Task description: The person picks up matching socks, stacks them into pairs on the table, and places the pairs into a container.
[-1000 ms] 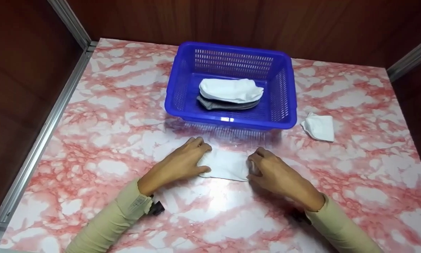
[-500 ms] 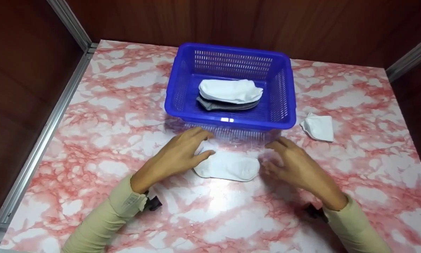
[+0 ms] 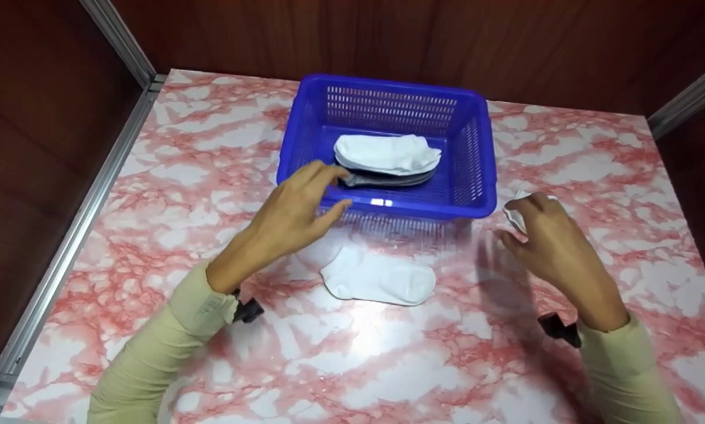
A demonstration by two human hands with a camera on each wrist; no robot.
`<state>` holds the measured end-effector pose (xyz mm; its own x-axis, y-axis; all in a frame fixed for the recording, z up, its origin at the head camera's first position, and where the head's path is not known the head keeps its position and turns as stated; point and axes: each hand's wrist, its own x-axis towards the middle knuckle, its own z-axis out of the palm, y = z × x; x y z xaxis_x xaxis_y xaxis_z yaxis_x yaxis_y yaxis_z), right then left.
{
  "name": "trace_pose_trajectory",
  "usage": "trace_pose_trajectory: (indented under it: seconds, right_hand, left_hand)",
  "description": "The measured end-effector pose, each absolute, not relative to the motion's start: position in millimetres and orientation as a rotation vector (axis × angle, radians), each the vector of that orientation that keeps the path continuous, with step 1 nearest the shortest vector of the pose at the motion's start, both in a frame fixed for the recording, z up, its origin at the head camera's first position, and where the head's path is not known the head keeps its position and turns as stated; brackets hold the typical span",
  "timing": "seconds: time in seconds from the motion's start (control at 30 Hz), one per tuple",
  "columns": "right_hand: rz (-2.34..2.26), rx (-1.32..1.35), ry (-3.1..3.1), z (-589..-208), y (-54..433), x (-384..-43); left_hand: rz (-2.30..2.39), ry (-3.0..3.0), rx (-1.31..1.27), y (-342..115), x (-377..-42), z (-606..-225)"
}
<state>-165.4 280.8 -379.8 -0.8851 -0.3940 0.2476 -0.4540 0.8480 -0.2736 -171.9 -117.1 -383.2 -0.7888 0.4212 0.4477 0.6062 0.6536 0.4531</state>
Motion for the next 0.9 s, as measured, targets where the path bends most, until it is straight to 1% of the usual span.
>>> trace_pose_trajectory:
  seconds: [0.33, 0.53, 0.9]
  right_hand:
    - [0.487, 0.396, -3.040, -396, 306, -200]
    - [0.489, 0.264, -3.164, -411, 325, -219]
    - [0.502, 0.206, -3.272, -428, 347, -240]
  left_hand:
    - [-0.903, -2.609, -0.678, -130, -211, -376]
    - [-0.920, -2.698, -0.529, -140, -233, -377]
    - [-1.005, -2.766, -0.232, -153, -283, -392]
